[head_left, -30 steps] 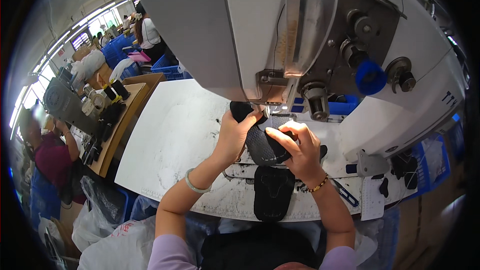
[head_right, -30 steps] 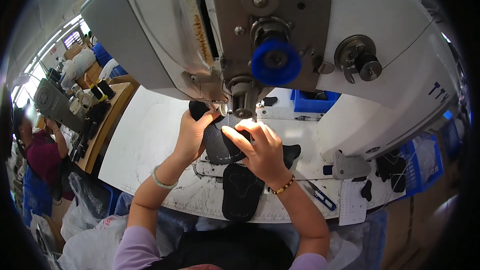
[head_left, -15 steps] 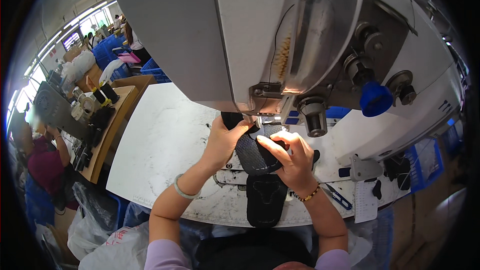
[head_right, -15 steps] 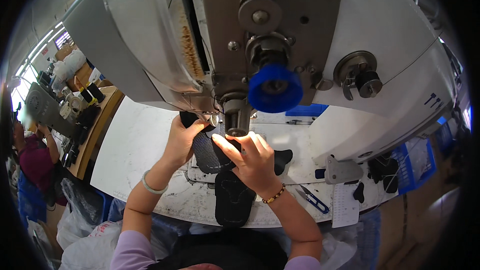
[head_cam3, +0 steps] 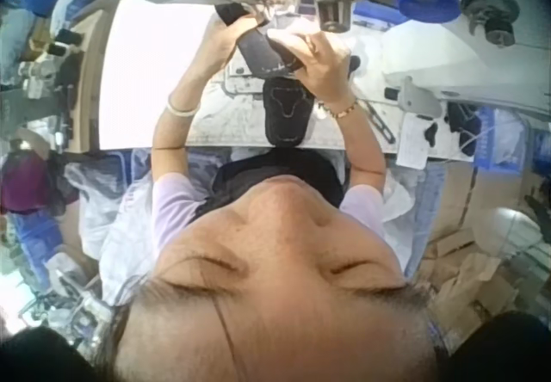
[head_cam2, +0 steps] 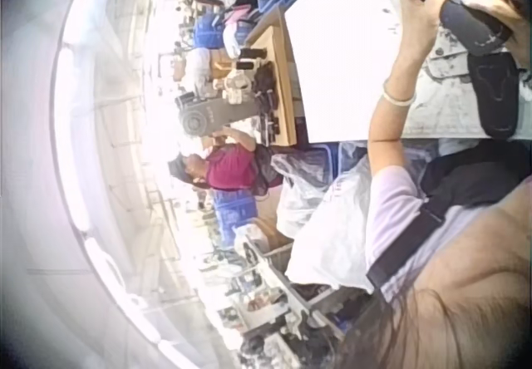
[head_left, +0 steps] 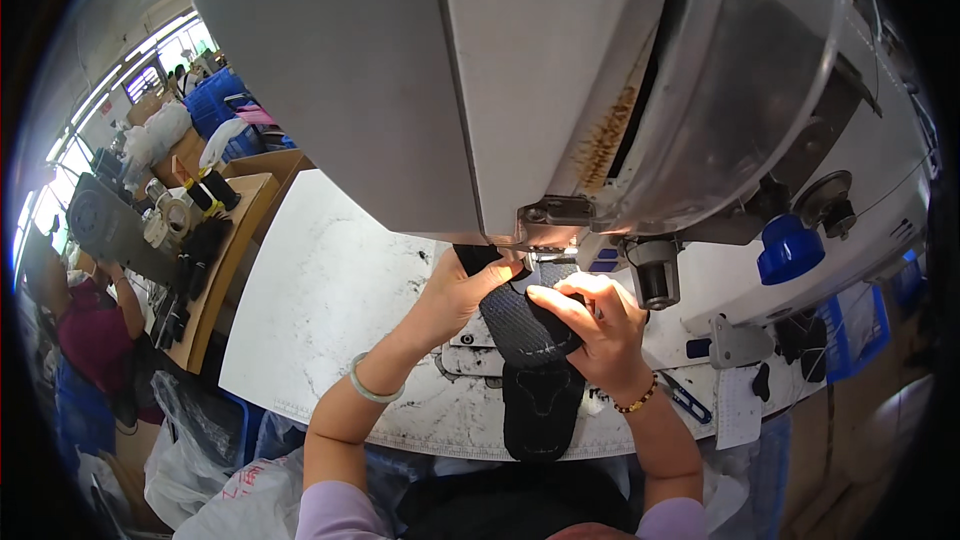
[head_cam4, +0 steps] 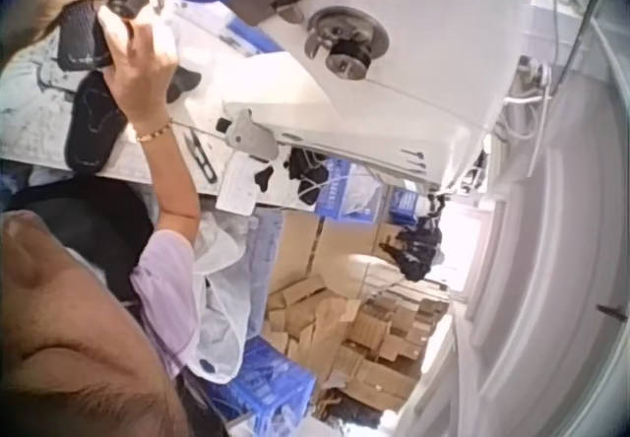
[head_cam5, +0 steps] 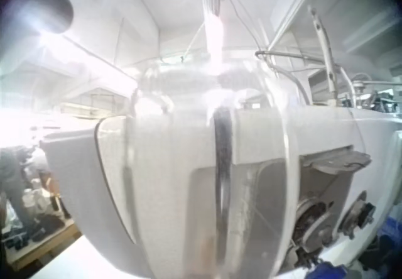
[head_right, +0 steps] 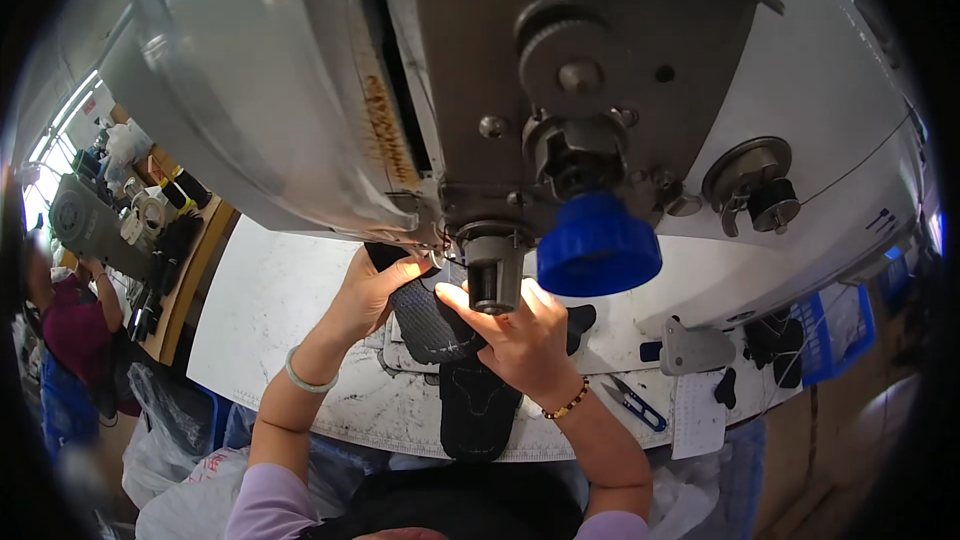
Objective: The person operates an industrial sewing machine to stitch black fabric pieces, likely shoe components. They guide the material under the needle, align edges, and periodically trim excess thread with scissors. The process involves repetitive handling of individual items, turning them over, and feeding them through the machine.
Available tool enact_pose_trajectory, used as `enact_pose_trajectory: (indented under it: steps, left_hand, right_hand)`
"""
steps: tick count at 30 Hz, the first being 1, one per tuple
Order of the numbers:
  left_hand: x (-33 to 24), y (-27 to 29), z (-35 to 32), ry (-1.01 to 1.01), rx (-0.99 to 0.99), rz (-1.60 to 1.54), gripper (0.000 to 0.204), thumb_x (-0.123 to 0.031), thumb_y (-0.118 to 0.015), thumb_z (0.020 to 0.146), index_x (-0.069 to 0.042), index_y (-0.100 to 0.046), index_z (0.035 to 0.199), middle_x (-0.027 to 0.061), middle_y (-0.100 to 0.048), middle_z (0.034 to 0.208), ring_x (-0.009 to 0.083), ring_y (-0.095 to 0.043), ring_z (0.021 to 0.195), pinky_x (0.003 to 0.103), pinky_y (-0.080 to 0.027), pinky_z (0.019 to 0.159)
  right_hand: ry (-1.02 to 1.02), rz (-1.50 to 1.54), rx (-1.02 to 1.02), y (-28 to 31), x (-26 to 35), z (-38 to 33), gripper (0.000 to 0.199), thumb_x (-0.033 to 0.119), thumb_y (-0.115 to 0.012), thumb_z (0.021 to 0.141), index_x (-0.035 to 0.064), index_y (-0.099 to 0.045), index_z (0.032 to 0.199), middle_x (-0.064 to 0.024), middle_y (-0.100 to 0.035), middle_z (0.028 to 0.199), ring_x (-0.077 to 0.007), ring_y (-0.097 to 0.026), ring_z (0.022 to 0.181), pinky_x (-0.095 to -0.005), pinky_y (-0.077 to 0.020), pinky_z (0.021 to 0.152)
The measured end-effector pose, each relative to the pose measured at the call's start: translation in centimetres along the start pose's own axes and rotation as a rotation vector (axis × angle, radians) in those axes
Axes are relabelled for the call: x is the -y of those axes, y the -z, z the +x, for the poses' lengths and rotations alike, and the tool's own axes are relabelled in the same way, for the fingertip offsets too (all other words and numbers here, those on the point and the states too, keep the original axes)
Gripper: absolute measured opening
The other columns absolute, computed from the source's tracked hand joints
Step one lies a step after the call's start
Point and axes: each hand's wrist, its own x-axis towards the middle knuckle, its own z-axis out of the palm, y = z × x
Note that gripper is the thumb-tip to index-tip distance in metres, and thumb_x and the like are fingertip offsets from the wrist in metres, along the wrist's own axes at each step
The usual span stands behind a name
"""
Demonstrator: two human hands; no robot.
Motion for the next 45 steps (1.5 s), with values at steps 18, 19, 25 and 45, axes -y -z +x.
enact_pose_trajectory:
  steps: [18, 19, 25, 45]
  left_hand:
    - [1.5, 0.1, 0.8, -0.082, -0.09, -0.163, 0.017, 0.0, -0.052, 0.091, 0.0, -0.061, 0.106, 0.0054, -0.063, 0.102, 0.0135, -0.06, 0.092, 0.028, -0.048, 0.083]
    - [1.6, 0.0, 0.7, -0.081, -0.1, -0.176, 0.017, 0.0, -0.052, 0.091, 0.0, -0.061, 0.106, 0.0059, -0.063, 0.102, 0.0138, -0.06, 0.093, 0.028, -0.048, 0.083]
    - [2.1, 0.0, 0.0, -0.147, -0.124, -0.104, 0.019, 0.003, -0.049, 0.091, 0.001, -0.06, 0.106, 0.0086, -0.064, 0.101, 0.0151, -0.061, 0.093, 0.029, -0.049, 0.083]
    - [0.2, -3.2, -1.0, -0.069, -0.305, -0.065, 0.016, -0.015, -0.055, 0.092, -0.002, -0.062, 0.085, 0.0009, -0.058, 0.069, 0.0059, -0.051, 0.049, 0.02, -0.04, 0.04]
  right_hand:
    - [-0.029, -0.077, -0.095, -0.9, -0.5, -1.7, 0.05, -0.005, -0.058, 0.061, 0.0154, -0.071, 0.105, -0.0023, -0.058, 0.1, -0.0176, -0.06, 0.078, -0.0282, -0.0497, 0.065]
    - [-0.049, -0.057, -0.081, -0.9, -0.8, -1.9, 0.048, -0.004, -0.059, 0.062, 0.0153, -0.071, 0.105, -0.0022, -0.058, 0.1, -0.0174, -0.06, 0.077, -0.0285, -0.0497, 0.066]
    - [-0.064, 0.009, -0.07, -0.8, -1.4, -1.8, 0.044, -0.003, -0.06, 0.065, 0.0141, -0.071, 0.104, -0.0025, -0.06, 0.1, -0.0168, -0.061, 0.073, -0.0291, -0.0495, 0.071]
    - [0.127, -0.303, -0.168, 0.3, 0.8, 0.2, 0.035, 0.006, -0.065, 0.066, 0.0197, -0.072, 0.098, 0.0083, -0.059, 0.092, -0.0104, -0.045, 0.065, -0.0251, -0.035, 0.059]
